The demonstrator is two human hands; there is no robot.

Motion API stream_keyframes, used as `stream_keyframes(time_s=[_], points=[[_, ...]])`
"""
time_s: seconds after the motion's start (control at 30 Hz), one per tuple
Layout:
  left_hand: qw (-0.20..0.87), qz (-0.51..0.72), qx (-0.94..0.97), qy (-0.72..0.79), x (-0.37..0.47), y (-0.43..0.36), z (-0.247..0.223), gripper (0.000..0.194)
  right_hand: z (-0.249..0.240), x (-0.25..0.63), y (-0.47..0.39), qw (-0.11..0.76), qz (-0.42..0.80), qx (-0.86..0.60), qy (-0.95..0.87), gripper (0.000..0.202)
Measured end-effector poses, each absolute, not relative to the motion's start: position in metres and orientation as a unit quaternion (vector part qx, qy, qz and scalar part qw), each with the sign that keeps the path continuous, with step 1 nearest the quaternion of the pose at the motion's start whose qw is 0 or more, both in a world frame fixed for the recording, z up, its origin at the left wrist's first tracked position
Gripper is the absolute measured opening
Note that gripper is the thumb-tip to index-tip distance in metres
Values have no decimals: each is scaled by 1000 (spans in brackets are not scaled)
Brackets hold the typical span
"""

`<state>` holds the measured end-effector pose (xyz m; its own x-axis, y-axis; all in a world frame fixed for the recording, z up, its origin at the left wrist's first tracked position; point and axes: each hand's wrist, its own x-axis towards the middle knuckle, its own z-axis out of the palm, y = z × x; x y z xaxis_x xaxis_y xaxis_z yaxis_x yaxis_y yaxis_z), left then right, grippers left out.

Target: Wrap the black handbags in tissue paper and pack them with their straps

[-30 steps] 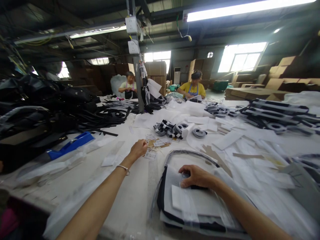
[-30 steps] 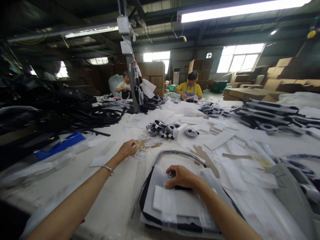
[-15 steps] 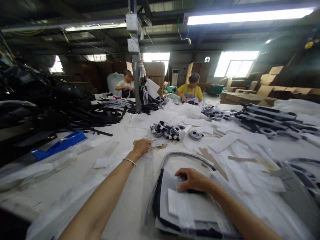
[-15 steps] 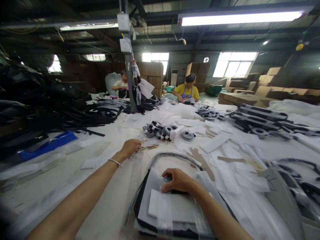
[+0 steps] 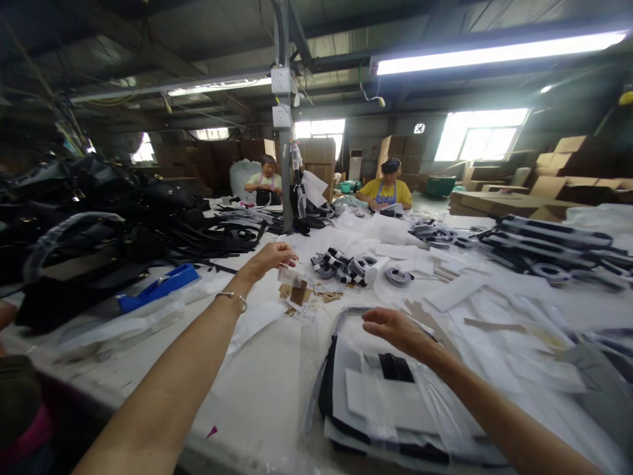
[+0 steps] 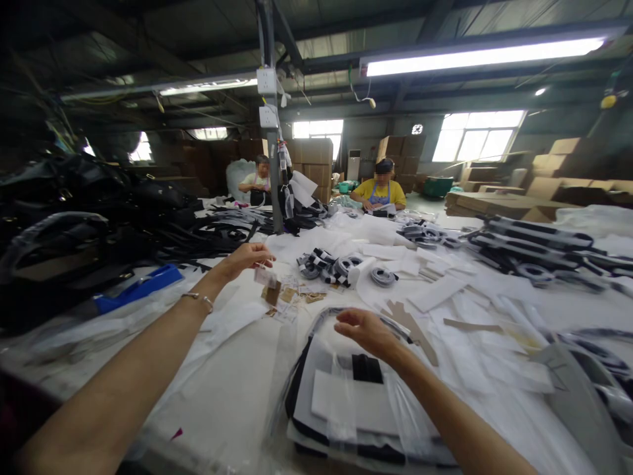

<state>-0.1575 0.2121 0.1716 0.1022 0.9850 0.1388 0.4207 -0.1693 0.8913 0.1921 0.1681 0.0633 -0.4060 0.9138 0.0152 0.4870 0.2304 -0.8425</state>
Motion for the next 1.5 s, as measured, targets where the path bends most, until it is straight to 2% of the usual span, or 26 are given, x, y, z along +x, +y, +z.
stream_keyframes(time_s=[0.13, 0.27, 0.33, 0.5, 0.57, 0.67, 0.73, 0.93, 1.1, 1.23, 1.37, 1.5], points=[[407, 402, 656, 494, -143, 186, 182, 31, 115, 163, 157, 342, 405, -455, -716, 36], [435, 416, 668, 437, -119, 159, 182, 33, 153, 124, 142, 421, 482, -397, -658, 47], [436, 426, 671, 421, -106, 147, 180, 35, 160, 108, 135, 428, 529, -358, -640, 52], [420, 440, 684, 403, -81, 127, 174, 37, 157, 92, 120, 362, 599, -317, -640, 38], [415, 468, 674, 392, -77, 120, 167, 40, 155, 94, 115, 360, 615, -318, -626, 39], [468, 498, 639, 353, -74, 108, 148, 54, 153, 102, 108, 376, 637, -323, -591, 42], [531, 473, 624, 326, -72, 99, 133, 59, 151, 108, 104, 397, 645, -323, -567, 43], [612, 445, 579, 303, -60, 78, 103, 38, 139, 119, 96, 437, 650, -339, -520, 44], [649, 436, 536, 318, -57, 76, 89, 42, 133, 130, 92, 463, 687, -323, -457, 41], [657, 435, 527, 319, -57, 74, 83, 51, 132, 141, 92, 498, 699, -311, -408, 40], [625, 464, 523, 346, -54, 70, 82, 46, 132, 149, 90, 479, 647, -366, -466, 41], [593, 474, 552, 345, -50, 66, 89, 40, 126, 152, 86, 361, 644, -405, -540, 50]])
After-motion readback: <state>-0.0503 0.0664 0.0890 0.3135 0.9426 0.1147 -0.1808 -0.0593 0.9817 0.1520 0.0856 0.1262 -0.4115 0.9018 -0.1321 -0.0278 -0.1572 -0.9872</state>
